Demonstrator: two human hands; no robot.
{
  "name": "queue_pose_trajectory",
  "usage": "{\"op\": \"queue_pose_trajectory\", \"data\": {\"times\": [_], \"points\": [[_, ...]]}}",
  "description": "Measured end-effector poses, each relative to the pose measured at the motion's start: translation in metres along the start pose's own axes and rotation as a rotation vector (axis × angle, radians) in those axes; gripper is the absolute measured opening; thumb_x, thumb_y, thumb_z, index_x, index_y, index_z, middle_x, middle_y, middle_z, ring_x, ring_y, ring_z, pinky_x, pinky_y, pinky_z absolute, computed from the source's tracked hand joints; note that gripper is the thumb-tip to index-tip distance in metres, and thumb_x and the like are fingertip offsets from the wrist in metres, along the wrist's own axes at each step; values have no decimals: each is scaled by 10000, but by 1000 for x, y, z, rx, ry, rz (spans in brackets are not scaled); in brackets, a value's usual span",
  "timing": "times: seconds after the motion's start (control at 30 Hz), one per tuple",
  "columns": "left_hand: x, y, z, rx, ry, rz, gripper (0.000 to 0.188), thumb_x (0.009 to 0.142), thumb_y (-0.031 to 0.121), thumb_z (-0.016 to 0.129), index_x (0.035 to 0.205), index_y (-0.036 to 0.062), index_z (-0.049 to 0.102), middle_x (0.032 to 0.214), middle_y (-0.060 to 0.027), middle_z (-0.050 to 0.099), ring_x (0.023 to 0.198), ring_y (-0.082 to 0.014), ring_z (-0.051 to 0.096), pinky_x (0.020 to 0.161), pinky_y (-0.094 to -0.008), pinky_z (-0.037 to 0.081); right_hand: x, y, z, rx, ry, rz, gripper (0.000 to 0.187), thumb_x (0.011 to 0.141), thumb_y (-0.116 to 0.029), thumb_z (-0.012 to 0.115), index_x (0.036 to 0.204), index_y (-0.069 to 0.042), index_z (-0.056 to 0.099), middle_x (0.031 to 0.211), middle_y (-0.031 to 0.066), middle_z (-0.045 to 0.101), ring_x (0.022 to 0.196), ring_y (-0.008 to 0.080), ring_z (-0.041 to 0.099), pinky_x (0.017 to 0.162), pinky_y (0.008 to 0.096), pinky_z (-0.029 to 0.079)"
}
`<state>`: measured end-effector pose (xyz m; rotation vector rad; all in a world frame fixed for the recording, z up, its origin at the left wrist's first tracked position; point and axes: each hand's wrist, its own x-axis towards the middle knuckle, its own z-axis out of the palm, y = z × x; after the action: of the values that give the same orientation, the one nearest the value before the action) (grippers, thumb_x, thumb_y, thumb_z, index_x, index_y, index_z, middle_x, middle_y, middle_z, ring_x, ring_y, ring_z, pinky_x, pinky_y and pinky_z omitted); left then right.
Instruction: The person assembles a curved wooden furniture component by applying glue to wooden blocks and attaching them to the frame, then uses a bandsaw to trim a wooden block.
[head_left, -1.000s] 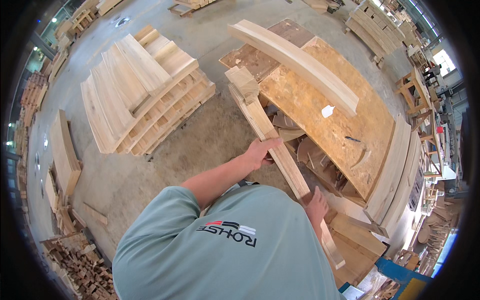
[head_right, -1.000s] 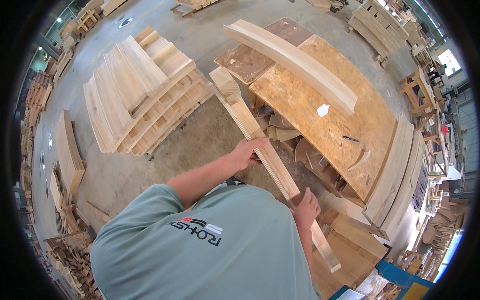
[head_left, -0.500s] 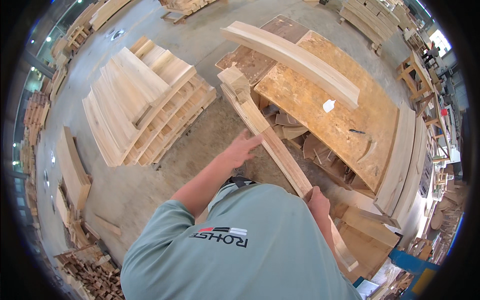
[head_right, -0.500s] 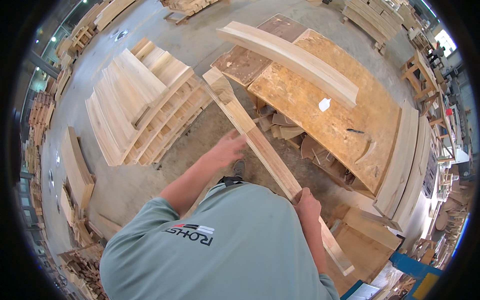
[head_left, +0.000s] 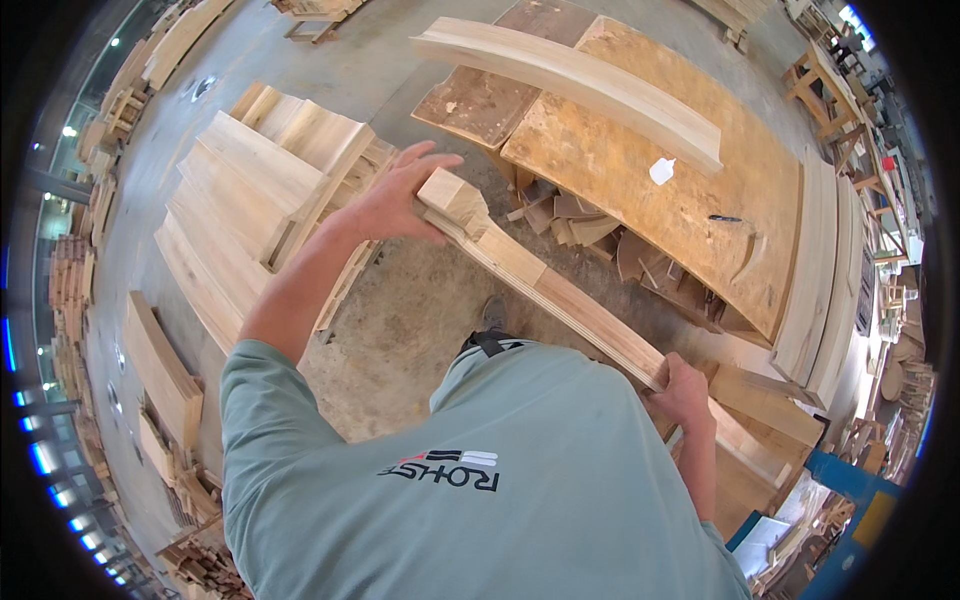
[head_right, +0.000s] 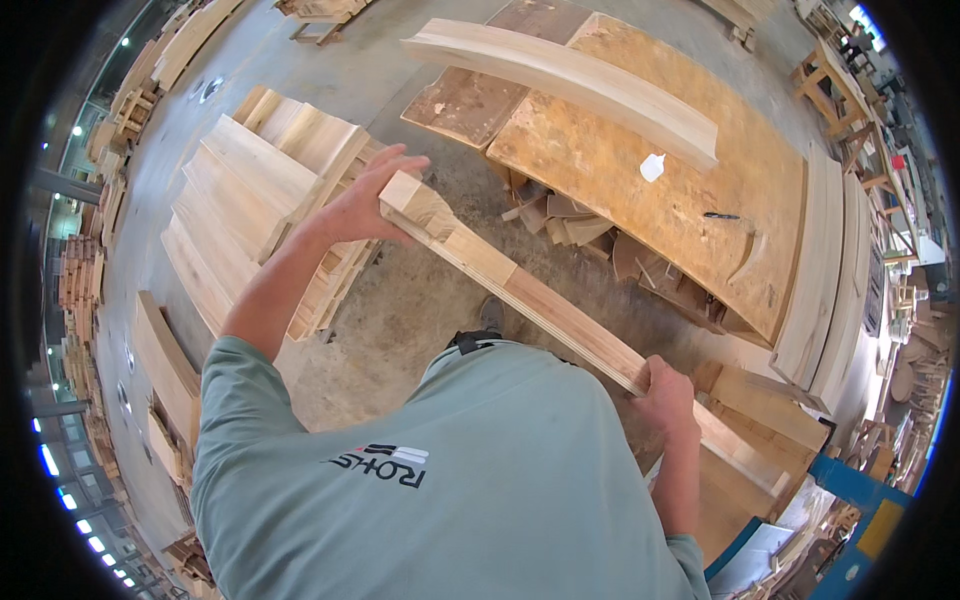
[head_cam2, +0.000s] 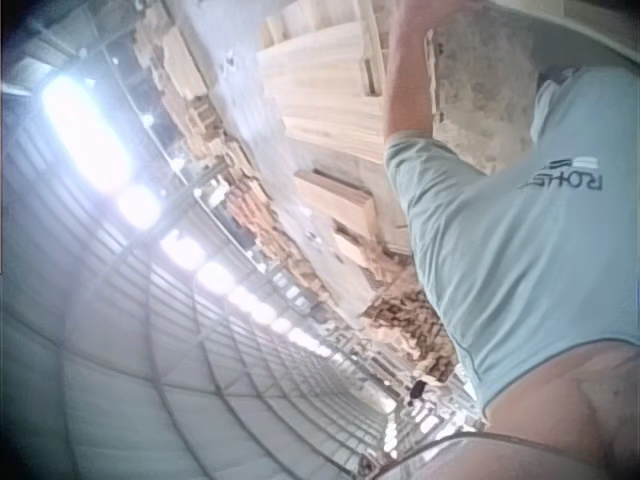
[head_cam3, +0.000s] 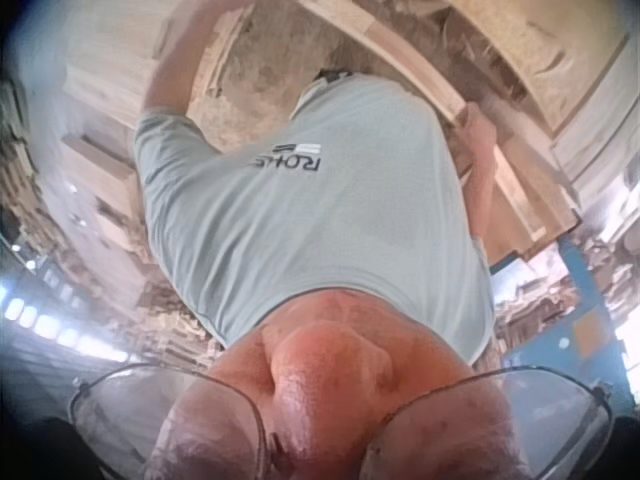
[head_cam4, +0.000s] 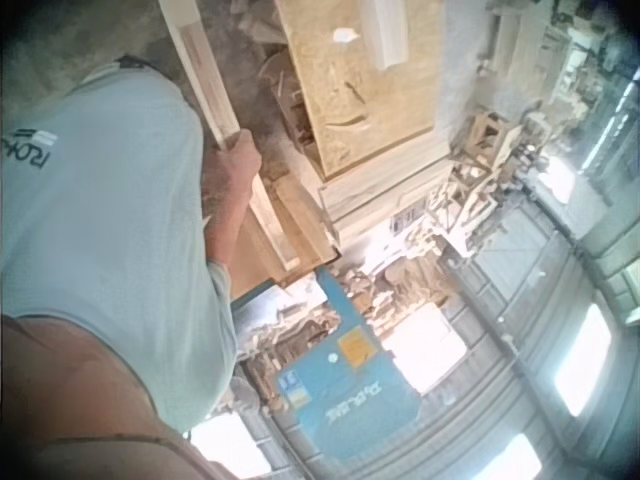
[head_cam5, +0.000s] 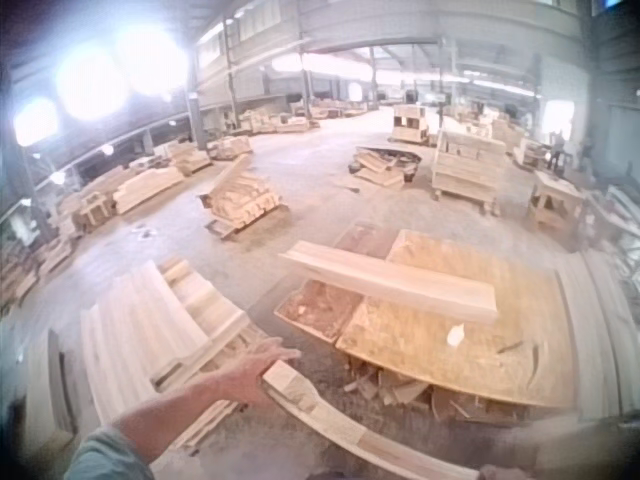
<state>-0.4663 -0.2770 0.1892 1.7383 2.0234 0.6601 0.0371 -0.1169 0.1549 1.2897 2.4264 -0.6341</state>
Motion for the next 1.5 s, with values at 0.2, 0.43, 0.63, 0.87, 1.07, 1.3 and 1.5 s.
{"op": "queue_pose_trajectory", "data": {"times": [0.2,0.43,0.63,0.87,1.07,1.3,1.5], "points": [[15,-11,-4,-280,-132,83,839,560,121,946,1315,135,579,1420,-93,488,1389,-275,398,1140,-406,337,10,1,-11,23,1,13,430,617,-180,860,861,-62,526,867,158,663,852,382,654,740,462,512],[37,-28,-12,-276,-137,230,636,590,117,918,1160,104,636,1304,-71,579,1320,-246,475,1079,-375,399,29,-7,-19,45,-34,65,422,620,-176,858,868,-58,539,874,164,671,856,397,648,744,471,510],[59,-53,-13,-377,-204,118,695,569,146,925,1192,85,621,1397,-120,511,1309,-259,491,1073,-372,398,58,-23,-26,5,-74,78,406,627,-183,846,871,-60,545,875,162,668,868,384,642,754,461,504],[98,-108,1,-382,-229,77,905,584,105,938,1365,24,488,1356,-107,533,1258,-177,514,1061,-348,433,115,-15,-32,55,-175,-24,426,651,-238,825,951,-75,570,929,170,663,922,392,637,788,468,505],[146,-155,4,-823,-348,-338,720,611,40,895,1263,18,589,1138,-65,687,1054,-174,654,915,-349,544,195,-5,-41,91,-293,-105,513,665,-325,834,1048,-68,609,1012,165,669,989,373,637,829,473,501],[216,-174,-22,-757,-449,-586,622,588,-18,749,1197,8,620,1080,-71,694,968,-189,685,853,-327,560,290,-14,-47,227,-424,-171,582,605,-431,841,1036,-75,678,932,161,698,927,366,663,787,460,510],[252,-248,-38,-740,-438,-655,641,592,14,693,1225,-2,599,1077,-62,686,967,-186,676,848,-325,548,352,-37,-37,465,-528,-262,684,600,-528,856,1062,-48,699,1004,150,718,953,340,669,791,432,512]]}}
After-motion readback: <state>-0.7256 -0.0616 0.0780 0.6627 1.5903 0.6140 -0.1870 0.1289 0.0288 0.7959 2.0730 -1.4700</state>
